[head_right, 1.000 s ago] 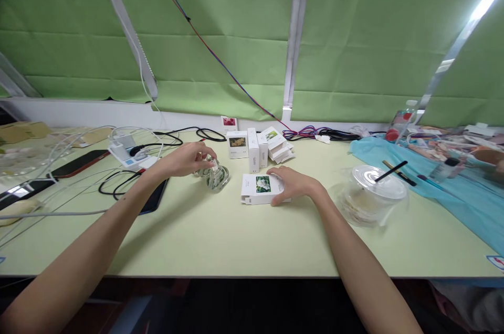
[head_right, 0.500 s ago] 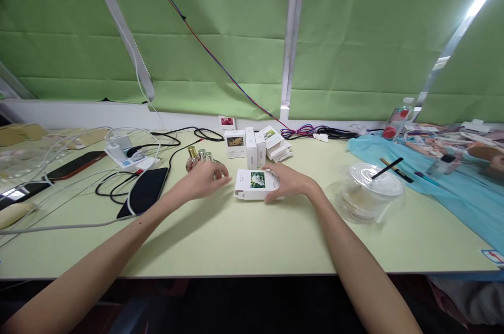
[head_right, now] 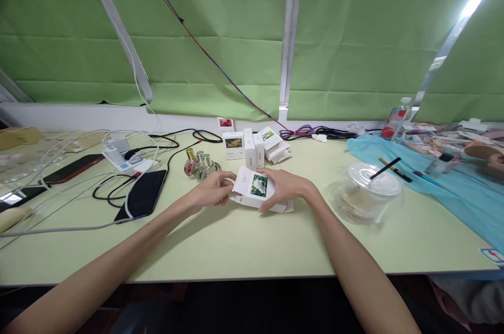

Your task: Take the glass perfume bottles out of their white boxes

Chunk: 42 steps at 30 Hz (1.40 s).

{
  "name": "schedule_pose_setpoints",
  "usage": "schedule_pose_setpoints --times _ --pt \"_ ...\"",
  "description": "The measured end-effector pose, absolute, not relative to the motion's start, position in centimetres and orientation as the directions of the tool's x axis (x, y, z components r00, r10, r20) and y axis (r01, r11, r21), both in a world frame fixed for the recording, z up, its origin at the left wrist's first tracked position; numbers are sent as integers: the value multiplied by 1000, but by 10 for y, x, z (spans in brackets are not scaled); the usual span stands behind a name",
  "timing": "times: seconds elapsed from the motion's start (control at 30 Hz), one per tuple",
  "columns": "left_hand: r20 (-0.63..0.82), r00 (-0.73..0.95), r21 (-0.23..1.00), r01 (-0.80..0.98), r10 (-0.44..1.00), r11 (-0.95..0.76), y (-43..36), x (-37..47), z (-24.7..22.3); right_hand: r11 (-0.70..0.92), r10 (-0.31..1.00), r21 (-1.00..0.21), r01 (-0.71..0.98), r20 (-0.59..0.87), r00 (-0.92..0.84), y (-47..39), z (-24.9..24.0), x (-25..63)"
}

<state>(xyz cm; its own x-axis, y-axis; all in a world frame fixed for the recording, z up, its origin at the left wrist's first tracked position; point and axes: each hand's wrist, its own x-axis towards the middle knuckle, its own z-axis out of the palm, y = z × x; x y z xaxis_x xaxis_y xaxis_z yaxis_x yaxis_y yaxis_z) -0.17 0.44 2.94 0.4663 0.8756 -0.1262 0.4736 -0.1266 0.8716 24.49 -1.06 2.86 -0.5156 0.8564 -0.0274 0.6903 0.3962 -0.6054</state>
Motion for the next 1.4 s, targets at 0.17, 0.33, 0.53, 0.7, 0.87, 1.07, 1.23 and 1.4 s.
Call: schedule_pose_setpoints --times 0.17,0.33,0.53,0.7,0.87,1.07,1.23,1.4 --pt "-10 439 853 473 899 -222 8 -19 61 360 868 -699 618 7 -497 -11 33 253" --pt "116 260 881 419 959 -220 8 -38 103 356 905 -728 585 113 -410 -11 35 256" --pt "418 31 844 356 908 -401 17 -60 131 340 940 -806 484 279 -196 -7 35 258" --pt "439 16 802 444 898 -400 19 -63 128 297 952 -943 150 305 31 -5 39 260" --pt "218 358 804 462 908 -375 5 -41 118 432 901 -902 -11 432 -45 -4 37 249" --pt "171 507 826 393 845 -403 2 -8 119 337 921 -936 100 306 -239 -9 36 238" --pt "223 442 857 335 869 -391 34 -8 111 289 953 -957 31 284 -102 -6 37 244" --pt "379 247 680 580 892 -449 89 -11 106 290 953 -952 -96 278 121 4 38 257"
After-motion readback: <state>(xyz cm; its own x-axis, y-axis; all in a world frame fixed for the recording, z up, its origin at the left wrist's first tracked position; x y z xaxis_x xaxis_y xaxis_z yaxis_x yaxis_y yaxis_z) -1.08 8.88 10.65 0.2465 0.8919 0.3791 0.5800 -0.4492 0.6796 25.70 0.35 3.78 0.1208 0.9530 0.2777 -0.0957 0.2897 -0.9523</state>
